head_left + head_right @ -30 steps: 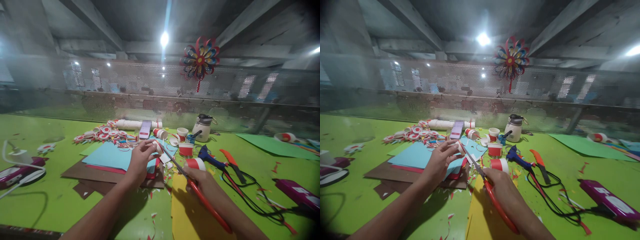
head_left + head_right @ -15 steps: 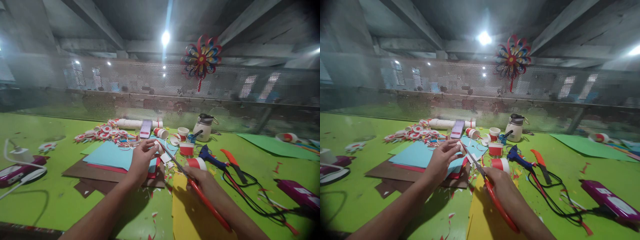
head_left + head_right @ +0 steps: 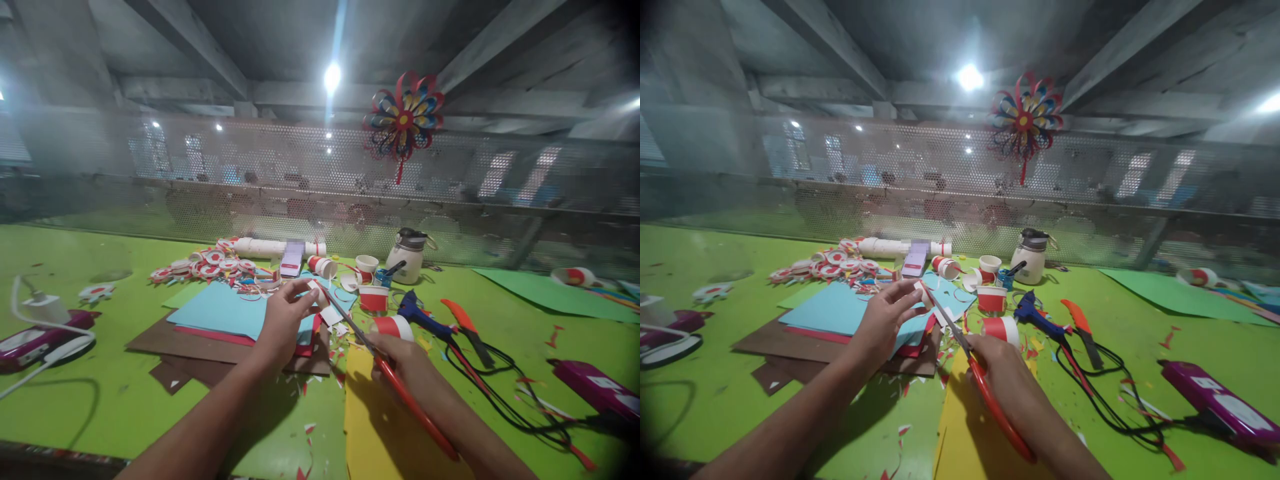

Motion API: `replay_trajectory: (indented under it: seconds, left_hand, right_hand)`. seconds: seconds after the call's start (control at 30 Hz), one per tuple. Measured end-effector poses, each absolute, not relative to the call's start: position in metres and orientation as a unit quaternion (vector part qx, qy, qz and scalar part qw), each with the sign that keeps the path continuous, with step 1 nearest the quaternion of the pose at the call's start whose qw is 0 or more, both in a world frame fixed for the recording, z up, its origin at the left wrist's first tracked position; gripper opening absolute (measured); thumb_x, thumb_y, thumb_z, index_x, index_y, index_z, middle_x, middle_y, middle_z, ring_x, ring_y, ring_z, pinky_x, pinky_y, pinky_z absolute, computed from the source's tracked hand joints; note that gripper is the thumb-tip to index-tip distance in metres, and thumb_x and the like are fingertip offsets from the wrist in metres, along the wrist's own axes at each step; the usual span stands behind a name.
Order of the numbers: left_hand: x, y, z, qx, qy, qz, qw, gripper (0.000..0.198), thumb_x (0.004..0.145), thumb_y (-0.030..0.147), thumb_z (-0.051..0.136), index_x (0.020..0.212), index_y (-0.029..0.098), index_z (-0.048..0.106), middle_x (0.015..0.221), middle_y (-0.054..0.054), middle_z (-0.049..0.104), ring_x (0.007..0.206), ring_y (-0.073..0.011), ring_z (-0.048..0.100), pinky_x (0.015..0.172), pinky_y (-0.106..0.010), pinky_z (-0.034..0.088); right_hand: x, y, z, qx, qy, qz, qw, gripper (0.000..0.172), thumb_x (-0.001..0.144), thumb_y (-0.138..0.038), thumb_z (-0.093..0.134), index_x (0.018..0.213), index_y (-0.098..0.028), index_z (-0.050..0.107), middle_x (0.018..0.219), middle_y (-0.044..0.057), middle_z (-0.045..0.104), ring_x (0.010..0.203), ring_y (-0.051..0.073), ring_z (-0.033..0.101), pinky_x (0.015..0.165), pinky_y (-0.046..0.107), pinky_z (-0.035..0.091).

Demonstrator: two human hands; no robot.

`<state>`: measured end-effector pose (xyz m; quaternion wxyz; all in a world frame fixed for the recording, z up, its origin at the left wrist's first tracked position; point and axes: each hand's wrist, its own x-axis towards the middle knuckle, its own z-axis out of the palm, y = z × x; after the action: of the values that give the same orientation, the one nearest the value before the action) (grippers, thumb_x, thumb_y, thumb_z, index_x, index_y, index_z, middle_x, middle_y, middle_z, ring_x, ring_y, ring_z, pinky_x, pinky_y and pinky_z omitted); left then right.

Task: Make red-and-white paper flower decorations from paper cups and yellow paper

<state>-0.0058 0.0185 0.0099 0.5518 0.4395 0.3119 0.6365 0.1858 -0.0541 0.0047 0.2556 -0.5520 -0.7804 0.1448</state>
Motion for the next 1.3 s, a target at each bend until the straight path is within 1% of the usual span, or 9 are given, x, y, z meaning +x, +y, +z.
replay_trajectory:
  seconds: [0.2,0.37,0.63,0.8,0.93,1.07,1.2,1.3]
  left_hand:
    - [-0.0054,0.0166,0.0086,0.458,0.309,0.630,0.546,0.036,0.066,0.029,0.075,0.095,0.011,0.063,0.094,-0.009,0.065,0.084,-0.0206,0.063,0.078,-0.039,0.052]
    - [-0.0055,0.0166,0.0084,0.453,0.311,0.629,0.550,0.037,0.066,0.028,0.075,0.096,0.010,0.061,0.093,-0.009,0.064,0.083,-0.0199,0.063,0.079,-0.039,0.052]
    - [-0.0043,0.0184,0.0078,0.445,0.306,0.636,0.552,0.038,0.065,0.026,0.076,0.095,0.009,0.061,0.089,-0.008,0.065,0.081,-0.0196,0.063,0.078,-0.040,0.053]
    - [-0.0041,0.0183,0.0071,0.438,0.298,0.639,0.557,0.038,0.064,0.025,0.077,0.094,0.010,0.061,0.089,-0.008,0.066,0.080,-0.0192,0.064,0.078,-0.039,0.053]
    - [-0.0053,0.0197,0.0085,0.426,0.283,0.640,0.574,0.033,0.067,0.026,0.075,0.092,0.010,0.061,0.085,-0.008,0.067,0.078,-0.0189,0.065,0.076,-0.037,0.053]
    - [-0.0074,0.0215,0.0104,0.421,0.289,0.640,0.574,0.034,0.065,0.026,0.076,0.092,0.010,0.062,0.082,-0.008,0.068,0.076,-0.0193,0.066,0.076,-0.037,0.053]
    - [-0.0079,0.0205,0.0108,0.429,0.299,0.640,0.562,0.035,0.064,0.025,0.077,0.093,0.010,0.063,0.083,-0.008,0.068,0.076,-0.0193,0.066,0.077,-0.038,0.053]
    - [-0.0072,0.0185,0.0107,0.440,0.301,0.638,0.556,0.035,0.065,0.026,0.076,0.093,0.011,0.063,0.082,-0.007,0.068,0.077,-0.0191,0.066,0.078,-0.038,0.053]
  right_hand:
    - [0.1848,-0.0537,0.0069,-0.549,-0.780,0.147,0.260,0.027,0.070,-0.009,0.044,0.085,-0.017,0.066,0.072,0.002,0.062,0.065,0.016,0.053,0.057,0.023,0.034]
    - [0.1839,-0.0549,0.0057,-0.554,-0.771,0.162,0.269,0.030,0.071,-0.007,0.043,0.086,-0.017,0.066,0.071,0.001,0.062,0.064,0.016,0.052,0.057,0.023,0.034]
    - [0.1811,-0.0578,0.0110,-0.563,-0.751,0.199,0.282,0.024,0.075,-0.012,0.041,0.077,-0.018,0.064,0.058,-0.001,0.056,0.056,0.015,0.051,0.053,0.022,0.034]
    - [0.1837,-0.0555,0.0051,-0.554,-0.770,0.162,0.271,0.026,0.069,-0.007,0.043,0.080,-0.018,0.064,0.067,-0.001,0.061,0.061,0.015,0.052,0.054,0.022,0.033]
    - [0.1855,-0.0541,0.0027,-0.563,-0.768,0.160,0.262,0.033,0.070,-0.007,0.042,0.088,-0.018,0.066,0.070,0.000,0.062,0.064,0.016,0.054,0.055,0.023,0.033]
    - [0.1862,-0.0540,0.0046,-0.556,-0.776,0.150,0.256,0.032,0.068,-0.008,0.045,0.089,-0.018,0.067,0.071,0.001,0.062,0.064,0.016,0.054,0.057,0.024,0.035]
    - [0.1861,-0.0538,0.0074,-0.539,-0.786,0.146,0.265,0.036,0.069,-0.008,0.043,0.093,-0.018,0.068,0.078,0.003,0.065,0.070,0.018,0.056,0.064,0.026,0.039]
    - [0.1856,-0.0539,0.0083,-0.539,-0.785,0.151,0.266,0.036,0.069,-0.008,0.044,0.093,-0.018,0.068,0.077,0.003,0.065,0.070,0.019,0.056,0.064,0.026,0.039]
